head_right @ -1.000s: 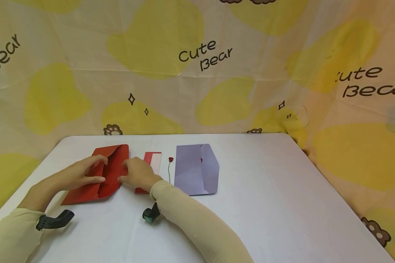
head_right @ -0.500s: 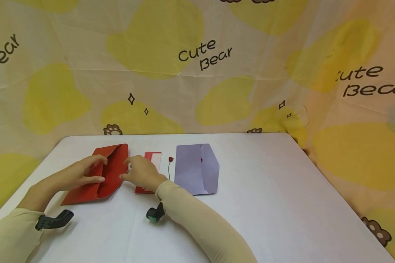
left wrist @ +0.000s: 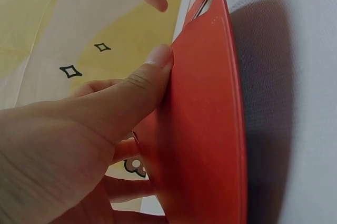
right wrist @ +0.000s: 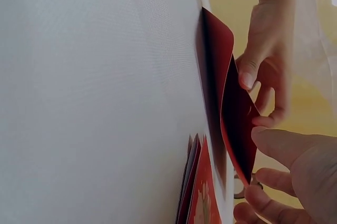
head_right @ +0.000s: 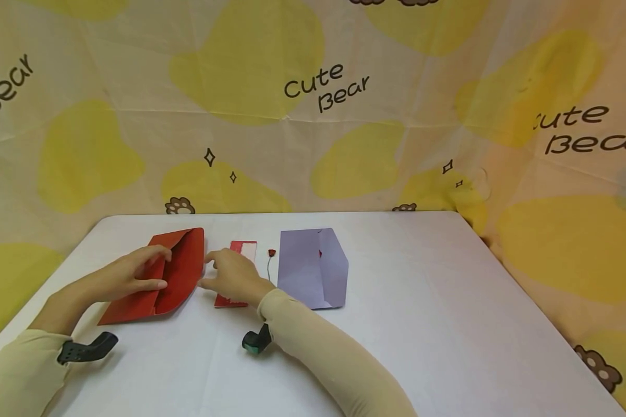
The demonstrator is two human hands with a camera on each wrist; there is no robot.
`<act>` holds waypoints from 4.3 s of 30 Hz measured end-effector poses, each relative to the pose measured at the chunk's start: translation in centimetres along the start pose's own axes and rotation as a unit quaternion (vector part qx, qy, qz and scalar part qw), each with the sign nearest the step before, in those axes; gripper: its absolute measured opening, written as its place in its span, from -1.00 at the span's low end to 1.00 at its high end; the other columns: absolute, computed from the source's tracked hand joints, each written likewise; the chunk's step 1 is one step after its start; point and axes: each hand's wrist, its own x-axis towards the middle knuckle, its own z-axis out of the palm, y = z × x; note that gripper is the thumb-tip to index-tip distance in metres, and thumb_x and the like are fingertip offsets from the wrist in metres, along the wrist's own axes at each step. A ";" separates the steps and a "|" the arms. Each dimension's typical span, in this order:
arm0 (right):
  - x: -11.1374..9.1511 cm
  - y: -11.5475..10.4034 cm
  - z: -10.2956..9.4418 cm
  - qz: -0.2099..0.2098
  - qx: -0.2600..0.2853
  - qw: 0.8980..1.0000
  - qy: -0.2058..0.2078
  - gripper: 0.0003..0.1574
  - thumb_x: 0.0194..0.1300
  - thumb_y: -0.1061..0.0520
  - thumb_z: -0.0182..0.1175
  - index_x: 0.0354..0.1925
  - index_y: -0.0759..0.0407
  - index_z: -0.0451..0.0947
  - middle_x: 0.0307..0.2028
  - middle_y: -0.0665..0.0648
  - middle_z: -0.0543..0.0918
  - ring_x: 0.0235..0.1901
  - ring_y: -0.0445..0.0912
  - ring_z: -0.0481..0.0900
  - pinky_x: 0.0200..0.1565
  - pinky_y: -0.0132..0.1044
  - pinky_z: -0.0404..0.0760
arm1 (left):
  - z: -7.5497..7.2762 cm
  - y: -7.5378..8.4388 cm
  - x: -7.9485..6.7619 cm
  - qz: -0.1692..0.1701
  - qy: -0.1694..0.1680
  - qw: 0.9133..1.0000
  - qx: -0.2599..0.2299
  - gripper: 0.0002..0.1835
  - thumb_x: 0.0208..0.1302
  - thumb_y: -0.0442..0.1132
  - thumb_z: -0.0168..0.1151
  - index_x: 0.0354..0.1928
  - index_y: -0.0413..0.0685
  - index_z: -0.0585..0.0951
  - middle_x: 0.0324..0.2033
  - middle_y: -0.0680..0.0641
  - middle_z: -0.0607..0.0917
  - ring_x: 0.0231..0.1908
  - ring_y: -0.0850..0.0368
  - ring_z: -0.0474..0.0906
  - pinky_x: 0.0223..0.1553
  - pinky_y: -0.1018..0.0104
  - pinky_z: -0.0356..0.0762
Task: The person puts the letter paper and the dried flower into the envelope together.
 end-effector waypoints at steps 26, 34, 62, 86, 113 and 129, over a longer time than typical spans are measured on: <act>-1.9 2.1 -2.0 -0.027 0.014 0.999 0.013 -0.38 0.24 -0.02 0.44 0.23 0.08 0.59 -0.08 0.02 0.70 -0.26 -0.24 0.58 -0.28 -0.45 0.53 | 0.0 0.0 0.0 0.004 0.003 1.000 0.011 -0.42 0.19 -0.05 0.48 0.13 -0.11 0.44 0.05 -0.15 0.55 0.10 -0.13 0.42 0.10 -0.17 0.56; -2.0 2.9 -2.4 -0.039 0.029 0.999 0.014 -0.44 0.24 0.02 0.44 0.19 0.10 0.62 -0.01 0.07 0.71 -0.26 -0.23 0.64 -0.23 -0.44 0.56 | 0.0 -0.1 0.0 0.010 0.005 1.000 0.013 -0.42 0.19 -0.04 0.48 0.12 -0.11 0.44 0.05 -0.14 0.55 0.10 -0.13 0.42 0.12 -0.19 0.54; -3.0 4.5 -3.2 -0.036 0.040 0.997 -0.054 -0.29 0.21 -0.01 0.45 0.31 0.05 0.53 0.09 0.14 0.63 0.01 -0.04 0.57 -0.19 -0.39 0.54 | -0.1 0.1 -0.3 0.013 0.006 1.000 0.011 -0.43 0.21 -0.05 0.46 0.13 -0.13 0.44 0.06 -0.14 0.55 0.13 -0.15 0.42 0.18 -0.25 0.48; -3.5 4.6 -3.5 -0.040 -0.053 0.994 -0.085 -0.32 -0.03 -0.09 0.62 -0.08 0.29 0.61 -0.22 0.11 0.52 -0.28 -0.16 0.33 -0.29 -0.44 0.34 | 0.0 0.1 -0.2 0.013 0.007 1.000 0.015 -0.42 0.19 -0.05 0.48 0.13 -0.12 0.45 0.05 -0.14 0.56 0.12 -0.15 0.44 0.18 -0.25 0.48; -3.7 4.7 -2.7 -0.047 -0.143 0.986 -0.067 -0.28 -0.05 -0.22 0.60 0.03 0.08 0.69 -0.37 -0.03 0.46 -0.34 -0.17 0.35 -0.29 -0.38 0.27 | 0.3 0.1 -0.1 0.004 0.002 1.000 0.015 -0.42 0.16 -0.07 0.50 0.13 -0.13 0.46 0.04 -0.14 0.57 0.10 -0.14 0.44 0.12 -0.18 0.54; -3.9 4.6 -3.4 -0.031 -0.116 0.990 -0.075 -0.29 0.16 -0.24 0.44 0.20 0.02 0.63 -0.44 -0.09 0.66 -0.37 -0.25 0.35 -0.12 -0.25 0.18 | 0.1 0.4 0.0 0.015 0.007 1.000 0.016 -0.45 0.16 -0.09 0.50 0.09 -0.12 0.46 0.01 -0.10 0.57 0.09 -0.08 0.45 0.13 -0.12 0.51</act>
